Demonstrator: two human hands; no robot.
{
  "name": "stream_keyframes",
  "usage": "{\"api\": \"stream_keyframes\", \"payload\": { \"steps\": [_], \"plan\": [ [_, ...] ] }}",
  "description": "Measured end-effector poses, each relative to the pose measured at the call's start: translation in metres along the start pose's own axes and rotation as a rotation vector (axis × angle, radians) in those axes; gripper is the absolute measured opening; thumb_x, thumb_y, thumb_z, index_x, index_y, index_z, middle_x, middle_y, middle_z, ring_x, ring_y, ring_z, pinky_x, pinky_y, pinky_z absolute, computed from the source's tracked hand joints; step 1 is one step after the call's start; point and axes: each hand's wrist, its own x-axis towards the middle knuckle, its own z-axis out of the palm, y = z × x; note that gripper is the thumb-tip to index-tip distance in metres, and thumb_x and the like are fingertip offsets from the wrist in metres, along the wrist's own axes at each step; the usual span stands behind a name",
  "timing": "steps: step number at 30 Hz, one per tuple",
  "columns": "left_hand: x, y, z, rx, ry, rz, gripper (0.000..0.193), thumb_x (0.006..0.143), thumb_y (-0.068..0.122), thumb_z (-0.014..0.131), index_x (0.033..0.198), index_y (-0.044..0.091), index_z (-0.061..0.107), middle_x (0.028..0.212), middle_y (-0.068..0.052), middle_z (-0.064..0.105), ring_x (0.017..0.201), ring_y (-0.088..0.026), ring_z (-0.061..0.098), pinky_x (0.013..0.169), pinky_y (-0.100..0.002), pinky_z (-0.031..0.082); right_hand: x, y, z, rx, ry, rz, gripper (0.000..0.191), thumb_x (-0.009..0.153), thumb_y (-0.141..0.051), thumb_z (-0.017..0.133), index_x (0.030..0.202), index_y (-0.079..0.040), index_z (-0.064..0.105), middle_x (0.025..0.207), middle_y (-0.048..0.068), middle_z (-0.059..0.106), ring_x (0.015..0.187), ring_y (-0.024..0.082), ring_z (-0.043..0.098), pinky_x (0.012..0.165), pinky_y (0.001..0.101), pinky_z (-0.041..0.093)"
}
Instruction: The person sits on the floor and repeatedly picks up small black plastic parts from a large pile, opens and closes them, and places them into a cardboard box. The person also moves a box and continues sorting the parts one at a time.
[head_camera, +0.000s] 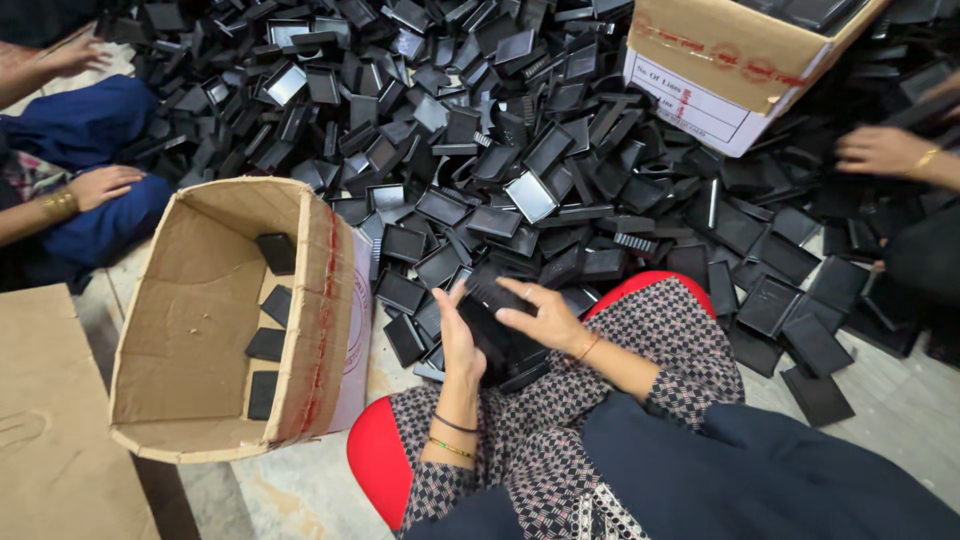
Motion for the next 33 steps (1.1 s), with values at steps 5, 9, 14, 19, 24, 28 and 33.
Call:
{"api": "stream_keyframes", "payload": {
  "steps": [5, 9, 14, 19, 24, 28, 33],
  "plan": [
    [-0.002, 0.01, -0.016, -0.107, 0.15, 0.005, 0.075, 0.098, 0.069, 0.036, 0.128, 0.005, 0.061, 0.104, -0.014, 0.07, 0.089, -0.022, 0.066, 0.081, -0.037, 0.055, -0.024, -0.006, 0.029, -0.072, -0.149, -0.031, 0.06, 0.089, -0.03, 0.079, 0.142, -0.006, 0.062, 0.127, 0.019, 0.071, 0.119, 0.031, 0.07, 0.103, 0.0373, 0.052],
    [-0.009, 0.011, -0.02, -0.402, 0.229, -0.11, 0.08, 0.097, 0.075, 0.038, 0.116, 0.001, 0.063, 0.094, -0.012, 0.067, 0.084, -0.024, 0.066, 0.078, -0.036, 0.058, -0.035, -0.018, 0.025, -0.272, -0.238, -0.339, 0.079, 0.083, -0.029, 0.081, 0.149, 0.0, 0.047, 0.129, 0.036, 0.06, 0.117, 0.045, 0.061, 0.099, 0.0423, 0.049],
    [-0.03, 0.027, -0.021, 0.396, 0.156, 0.294, 0.052, 0.097, 0.059, 0.06, 0.099, 0.008, 0.068, 0.084, -0.004, 0.068, 0.077, -0.017, 0.063, 0.072, -0.032, 0.054, -0.039, -0.04, 0.009, -0.29, -0.368, 0.369, 0.059, 0.092, -0.04, 0.067, 0.141, -0.009, 0.053, 0.097, 0.022, 0.075, 0.091, 0.032, 0.074, 0.084, 0.041, 0.056],
    [-0.047, 0.109, -0.039, 1.147, 0.018, 0.918, 0.04, 0.081, 0.043, 0.085, 0.076, 0.009, 0.064, 0.071, -0.006, 0.061, 0.062, -0.022, 0.057, 0.061, -0.036, 0.047, -0.016, -0.044, 0.005, -0.154, -0.414, -0.073, 0.046, 0.094, -0.029, 0.069, 0.127, 0.002, 0.058, 0.109, 0.025, 0.069, 0.097, 0.037, 0.07, 0.086, 0.0428, 0.055],
    [-0.044, 0.242, -0.078, 1.398, 0.739, 1.094, 0.055, 0.096, 0.053, 0.084, 0.098, 0.004, 0.059, 0.103, -0.016, 0.06, 0.104, -0.038, 0.055, 0.095, -0.05, 0.043, 0.098, 0.013, -0.002, -0.533, -0.036, -0.349, 0.035, 0.089, -0.017, 0.069, 0.117, 0.002, 0.062, 0.118, 0.022, 0.065, 0.112, 0.042, 0.061, 0.1, 0.0473, 0.05],
    [-0.038, 0.255, -0.092, 1.42, 0.901, 1.213, 0.064, 0.098, 0.047, 0.086, 0.122, -0.004, 0.054, 0.128, -0.021, 0.053, 0.127, -0.042, 0.046, 0.107, -0.056, 0.033, 0.153, 0.066, -0.005, -0.924, -0.197, -0.167, 0.056, 0.073, -0.008, 0.07, 0.128, -0.001, 0.061, 0.125, 0.021, 0.062, 0.114, 0.042, 0.06, 0.092, 0.0503, 0.05],
    [-0.026, 0.117, -0.073, 1.027, 0.371, 1.183, 0.036, 0.091, 0.015, 0.08, 0.117, 0.0, 0.059, 0.124, -0.015, 0.058, 0.122, -0.029, 0.055, 0.113, -0.043, 0.041, 0.17, 0.084, -0.022, -0.951, -0.061, -0.05, 0.018, 0.092, -0.017, 0.065, 0.1, -0.001, 0.068, 0.094, 0.022, 0.071, 0.088, 0.041, 0.07, 0.08, 0.0517, 0.055]
  ]
}}
